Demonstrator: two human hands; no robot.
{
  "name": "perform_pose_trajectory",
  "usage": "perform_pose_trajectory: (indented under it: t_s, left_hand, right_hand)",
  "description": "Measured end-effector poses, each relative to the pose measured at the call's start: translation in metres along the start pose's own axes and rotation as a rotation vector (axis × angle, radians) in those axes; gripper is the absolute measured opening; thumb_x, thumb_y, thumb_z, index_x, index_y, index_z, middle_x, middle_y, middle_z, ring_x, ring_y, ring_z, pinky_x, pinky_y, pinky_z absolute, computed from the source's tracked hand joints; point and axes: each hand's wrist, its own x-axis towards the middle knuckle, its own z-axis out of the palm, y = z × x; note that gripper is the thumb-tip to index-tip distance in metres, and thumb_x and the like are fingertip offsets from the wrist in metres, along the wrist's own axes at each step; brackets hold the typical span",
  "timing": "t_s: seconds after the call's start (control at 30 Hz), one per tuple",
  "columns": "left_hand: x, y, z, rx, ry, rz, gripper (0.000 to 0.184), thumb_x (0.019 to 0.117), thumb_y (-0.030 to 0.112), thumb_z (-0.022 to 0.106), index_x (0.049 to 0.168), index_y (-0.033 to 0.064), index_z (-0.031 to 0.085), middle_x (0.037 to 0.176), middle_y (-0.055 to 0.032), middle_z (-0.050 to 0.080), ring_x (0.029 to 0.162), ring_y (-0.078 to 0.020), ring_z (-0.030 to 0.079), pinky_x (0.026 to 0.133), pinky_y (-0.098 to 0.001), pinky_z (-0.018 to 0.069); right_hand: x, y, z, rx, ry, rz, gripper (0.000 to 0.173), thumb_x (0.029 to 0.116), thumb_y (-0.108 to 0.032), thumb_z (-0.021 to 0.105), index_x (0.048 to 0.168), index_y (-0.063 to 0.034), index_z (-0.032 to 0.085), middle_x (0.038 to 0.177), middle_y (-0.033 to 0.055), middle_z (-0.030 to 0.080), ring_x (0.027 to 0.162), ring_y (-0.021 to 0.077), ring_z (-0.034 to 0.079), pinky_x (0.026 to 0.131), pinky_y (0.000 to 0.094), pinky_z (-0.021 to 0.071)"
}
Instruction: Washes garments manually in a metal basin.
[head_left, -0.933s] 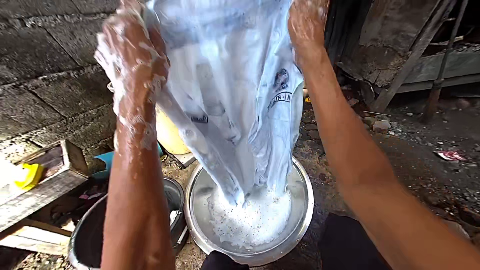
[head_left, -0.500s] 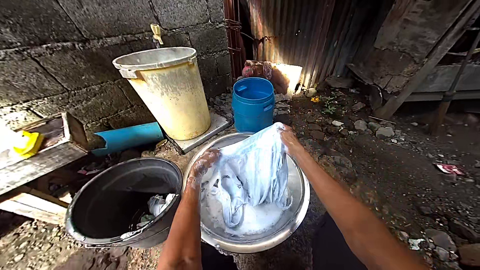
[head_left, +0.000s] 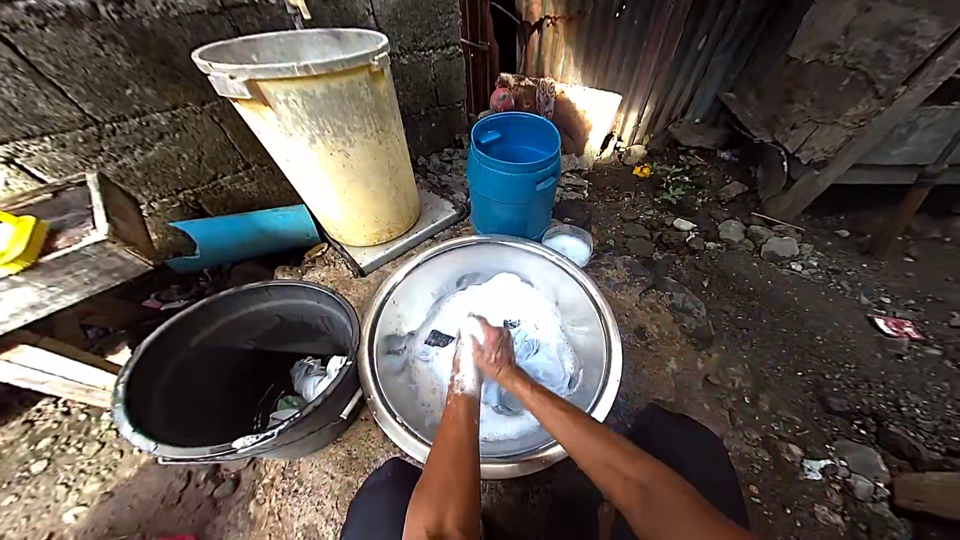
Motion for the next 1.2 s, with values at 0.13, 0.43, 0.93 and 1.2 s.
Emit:
perform_pose_trajectory:
  t_s: [0.13,0.43,0.93,1.2]
  left_hand:
    - [0.005,0.047,0.012,0.411,-0.172,-0.019,0.045,0.1123,0.019,0.033,0.148,-0.0046,0.046,0.149,-0.0240,0.050,0.140,-0.0288,0.048,0.118,-0.0399,0.0356]
    - [0.004,0.060,0.021,0.759,-0.350,0.160,0.049,0.1022,0.006,0.051,0.150,-0.0002,0.045,0.152,-0.0186,0.050,0.144,-0.0267,0.045,0.122,-0.0395,0.0310]
    - [-0.002,0.010,0.015,-0.299,0.013,-0.238,0.058,0.1134,0.038,0.020,0.147,-0.0026,0.044,0.137,-0.0203,0.059,0.117,-0.0206,0.063,0.099,-0.0344,0.0530]
    - [-0.009,0.037,0.015,0.297,-0.132,-0.082,0.039,0.1082,0.011,0.044,0.142,-0.0078,0.049,0.141,-0.0246,0.056,0.132,-0.0269,0.053,0.114,-0.0375,0.0392]
  right_hand:
    - [0.037,0.019,-0.015,-0.038,0.062,0.265,0.037,0.1029,-0.021,0.055,0.128,0.0035,0.067,0.113,0.0267,0.072,0.113,0.0420,0.068,0.103,0.0566,0.0485]
    - [0.063,0.037,-0.044,-0.026,0.179,0.381,0.041,0.0976,-0.014,0.060,0.136,0.0022,0.060,0.121,0.0310,0.067,0.117,0.0482,0.063,0.101,0.0647,0.0465]
    - [-0.016,0.024,-0.016,0.559,-0.059,-0.029,0.031,0.0956,-0.007,0.048,0.107,0.0140,0.068,0.094,0.0189,0.071,0.090,0.0185,0.067,0.088,0.0364,0.0551]
    - [0.011,0.042,-0.013,-0.163,0.090,0.002,0.034,0.0902,-0.017,0.066,0.112,0.0079,0.073,0.097,0.0274,0.074,0.096,0.0456,0.072,0.088,0.0632,0.0532]
